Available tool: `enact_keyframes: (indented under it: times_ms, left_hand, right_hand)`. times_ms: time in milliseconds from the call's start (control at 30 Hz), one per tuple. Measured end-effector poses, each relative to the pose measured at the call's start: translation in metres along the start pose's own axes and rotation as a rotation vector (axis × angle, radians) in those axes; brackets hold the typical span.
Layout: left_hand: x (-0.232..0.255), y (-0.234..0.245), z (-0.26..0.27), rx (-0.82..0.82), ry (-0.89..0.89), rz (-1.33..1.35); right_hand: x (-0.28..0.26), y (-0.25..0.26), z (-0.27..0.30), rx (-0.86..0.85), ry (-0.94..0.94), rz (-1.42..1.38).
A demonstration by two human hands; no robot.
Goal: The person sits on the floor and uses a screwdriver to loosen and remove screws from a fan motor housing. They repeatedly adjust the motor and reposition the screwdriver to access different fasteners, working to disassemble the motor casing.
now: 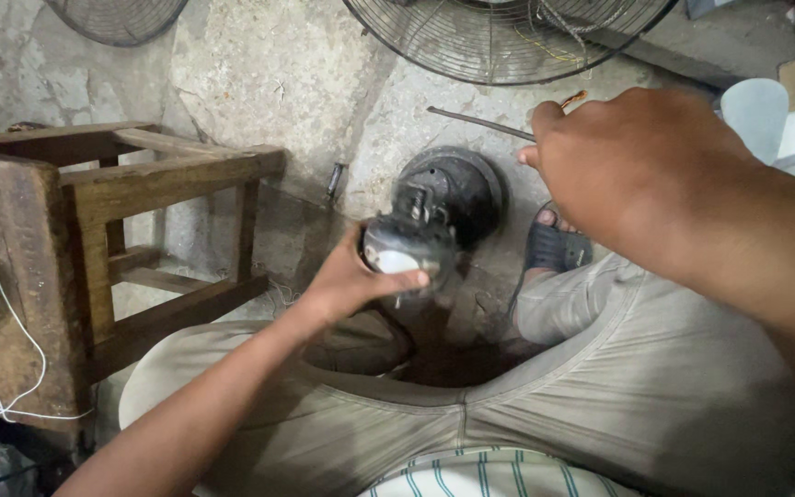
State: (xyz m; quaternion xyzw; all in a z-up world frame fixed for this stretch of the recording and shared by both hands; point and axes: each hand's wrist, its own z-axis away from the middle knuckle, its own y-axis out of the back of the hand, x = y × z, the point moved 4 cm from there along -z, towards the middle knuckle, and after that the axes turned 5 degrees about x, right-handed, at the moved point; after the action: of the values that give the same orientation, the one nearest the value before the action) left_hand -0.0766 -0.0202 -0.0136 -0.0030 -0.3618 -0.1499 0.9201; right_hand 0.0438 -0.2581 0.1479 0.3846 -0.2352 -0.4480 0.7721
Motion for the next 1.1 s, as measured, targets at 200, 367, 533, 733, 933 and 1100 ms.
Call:
enact_keyframes:
  times_ms: [200, 367, 533, 733, 933, 1100]
  left_hand:
    - [0.008, 0.021, -0.026, 0.157, 0.173, 0.104]
    - [0.028, 0.030, -0.048, 0.183, 0.181, 0.214]
    - [0.036, 0.019, -0.058, 0.188, 0.161, 0.246]
    - [0.040, 0.004, -0.075, 0.134, 0.140, 0.237]
    - [0.043, -0.001, -0.077, 0.101, 0.158, 0.259]
    - [0.035, 0.010, -0.075, 0.111, 0.150, 0.269]
  right_hand:
    - [-0.002, 0.002, 0.000, -0.107, -0.073, -0.042]
    - [-0.002, 0.000, -0.004, -0.062, -0.049, -0.017]
    - [0.002, -0.008, -0.008, -0.079, -0.056, 0.064]
    - [0.011, -0.024, -0.006, -0.083, -0.078, 0.050]
    - [0.020, -0.041, -0.005, -0.033, -0.099, 0.063]
    - [0.017, -0.044, -0.003, -0.117, -0.204, 0.087]
